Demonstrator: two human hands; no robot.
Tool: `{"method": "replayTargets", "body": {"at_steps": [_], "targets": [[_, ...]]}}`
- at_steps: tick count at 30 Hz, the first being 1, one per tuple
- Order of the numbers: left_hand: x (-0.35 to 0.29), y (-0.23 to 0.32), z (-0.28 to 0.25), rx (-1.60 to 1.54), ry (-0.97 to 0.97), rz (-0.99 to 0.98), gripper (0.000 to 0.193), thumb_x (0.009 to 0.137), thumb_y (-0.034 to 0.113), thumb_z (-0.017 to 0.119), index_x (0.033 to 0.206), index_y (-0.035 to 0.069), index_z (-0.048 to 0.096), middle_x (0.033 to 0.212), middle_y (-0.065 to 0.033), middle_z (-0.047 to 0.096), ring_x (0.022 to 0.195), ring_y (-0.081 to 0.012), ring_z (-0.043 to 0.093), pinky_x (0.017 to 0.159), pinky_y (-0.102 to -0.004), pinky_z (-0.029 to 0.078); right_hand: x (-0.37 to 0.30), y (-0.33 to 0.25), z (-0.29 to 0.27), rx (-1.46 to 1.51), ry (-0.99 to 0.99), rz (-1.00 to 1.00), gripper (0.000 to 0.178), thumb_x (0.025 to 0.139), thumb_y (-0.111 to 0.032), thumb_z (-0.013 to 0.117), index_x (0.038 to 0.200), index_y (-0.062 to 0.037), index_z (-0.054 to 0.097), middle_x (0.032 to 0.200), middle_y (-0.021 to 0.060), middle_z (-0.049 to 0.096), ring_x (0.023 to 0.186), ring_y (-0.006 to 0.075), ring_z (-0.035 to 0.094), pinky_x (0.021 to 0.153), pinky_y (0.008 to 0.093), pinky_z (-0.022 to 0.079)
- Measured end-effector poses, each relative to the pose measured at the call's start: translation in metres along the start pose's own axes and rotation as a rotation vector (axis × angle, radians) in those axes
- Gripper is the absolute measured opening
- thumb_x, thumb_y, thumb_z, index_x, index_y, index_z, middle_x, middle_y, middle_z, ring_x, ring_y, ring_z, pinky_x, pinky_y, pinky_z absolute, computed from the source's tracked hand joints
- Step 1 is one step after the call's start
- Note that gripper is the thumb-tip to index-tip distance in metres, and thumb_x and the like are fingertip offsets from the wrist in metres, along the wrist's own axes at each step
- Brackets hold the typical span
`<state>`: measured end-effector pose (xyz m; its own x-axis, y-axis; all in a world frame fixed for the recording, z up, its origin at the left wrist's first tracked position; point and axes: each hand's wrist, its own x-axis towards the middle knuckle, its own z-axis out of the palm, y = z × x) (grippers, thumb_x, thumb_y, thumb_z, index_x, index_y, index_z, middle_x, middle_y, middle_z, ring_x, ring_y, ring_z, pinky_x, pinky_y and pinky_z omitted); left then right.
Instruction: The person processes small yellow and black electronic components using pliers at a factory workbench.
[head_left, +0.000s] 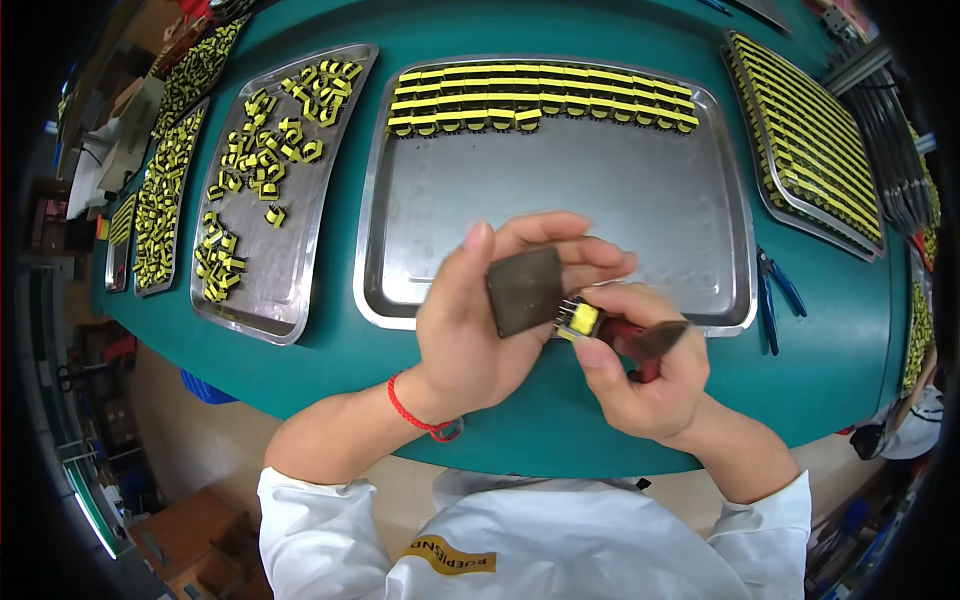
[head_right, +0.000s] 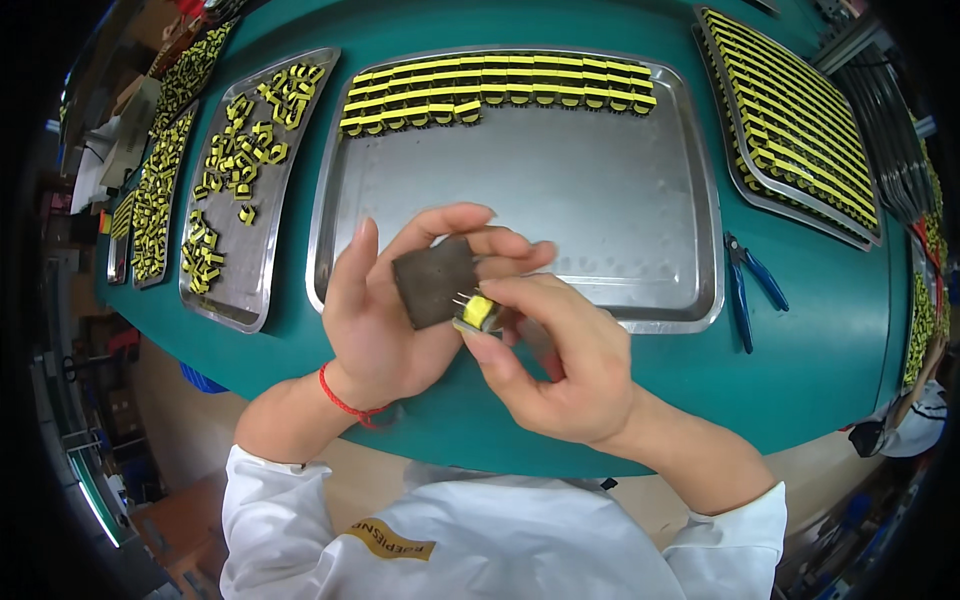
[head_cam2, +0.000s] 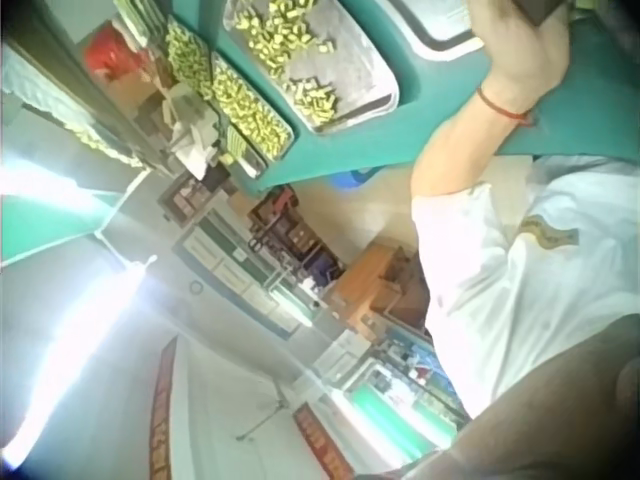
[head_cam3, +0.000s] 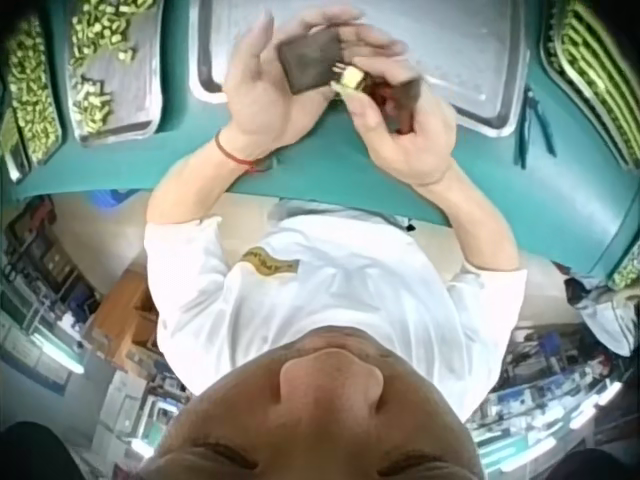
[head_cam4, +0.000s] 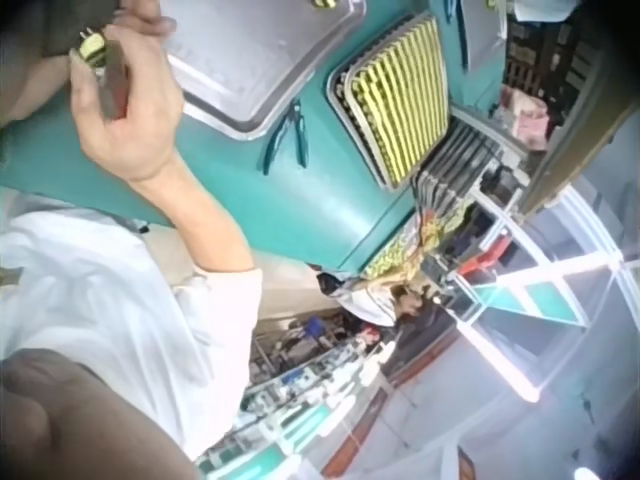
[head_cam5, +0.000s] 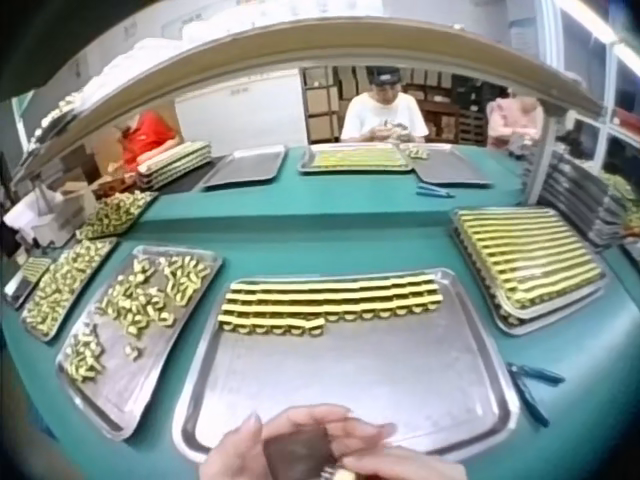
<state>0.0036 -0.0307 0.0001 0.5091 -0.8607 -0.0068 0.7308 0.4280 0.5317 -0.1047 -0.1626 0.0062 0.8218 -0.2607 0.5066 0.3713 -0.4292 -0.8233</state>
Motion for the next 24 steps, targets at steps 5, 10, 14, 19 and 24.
{"method": "replayTargets", "body": {"at_steps": [5, 10, 14, 19, 24], "targets": [[-0.0056, -0.003, 0.0023, 0.402, -0.103, 0.088, 0.078, 0.098, 0.064, 0.027, 0.136, -0.002, 0.046, 0.131, -0.0228, 0.056, 0.132, -0.0418, 0.047, 0.109, -0.0533, 0.039, -0.0046, -0.0012, -0.0009, -0.113, -0.101, 0.053, 0.032, 0.089, -0.007, 0.07, 0.116, 0.0075, 0.058, 0.101, 0.0156, 0.066, 0.079, 0.0168, 0.063, 0.068, 0.027, 0.053], [-0.0058, 0.0002, 0.0044, 0.593, -0.142, 0.08, 0.081, 0.099, 0.064, 0.028, 0.136, -0.006, 0.045, 0.133, -0.0254, 0.054, 0.132, -0.0378, 0.048, 0.11, -0.0495, 0.04, -0.0047, -0.0024, 0.0, -0.121, -0.104, 0.021, 0.031, 0.089, -0.006, 0.069, 0.115, 0.0077, 0.059, 0.098, 0.0156, 0.066, 0.076, 0.0173, 0.063, 0.066, 0.0267, 0.052], [-0.0064, 0.0015, 0.0076, 0.594, -0.14, 0.055, 0.082, 0.099, 0.064, 0.027, 0.136, -0.006, 0.045, 0.135, -0.0269, 0.053, 0.131, -0.036, 0.049, 0.109, -0.0473, 0.041, -0.0071, -0.0016, 0.0, -0.108, -0.09, 0.053, 0.032, 0.089, -0.006, 0.069, 0.116, 0.0077, 0.058, 0.097, 0.0155, 0.066, 0.076, 0.0174, 0.063, 0.066, 0.0267, 0.052], [-0.0062, 0.0012, 0.0057, 0.673, -0.145, 0.054, 0.083, 0.099, 0.065, 0.023, 0.136, -0.007, 0.045, 0.136, -0.0284, 0.052, 0.127, -0.0339, 0.052, 0.107, -0.0448, 0.042, -0.0085, 0.0001, 0.0028, -0.076, -0.102, 0.03, 0.032, 0.088, -0.003, 0.069, 0.115, 0.0088, 0.058, 0.094, 0.0144, 0.064, 0.075, 0.0174, 0.062, 0.066, 0.0265, 0.052], [-0.0054, -0.0018, 0.0039, 0.657, -0.144, 0.056, 0.082, 0.1, 0.063, 0.019, 0.136, -0.006, 0.045, 0.135, -0.0279, 0.054, 0.128, -0.0346, 0.051, 0.108, -0.0455, 0.041, -0.0085, -0.0009, 0.0025, -0.089, -0.104, 0.004, 0.031, 0.088, -0.002, 0.069, 0.115, 0.0097, 0.057, 0.095, 0.0148, 0.063, 0.075, 0.0177, 0.062, 0.067, 0.0272, 0.053]]}}
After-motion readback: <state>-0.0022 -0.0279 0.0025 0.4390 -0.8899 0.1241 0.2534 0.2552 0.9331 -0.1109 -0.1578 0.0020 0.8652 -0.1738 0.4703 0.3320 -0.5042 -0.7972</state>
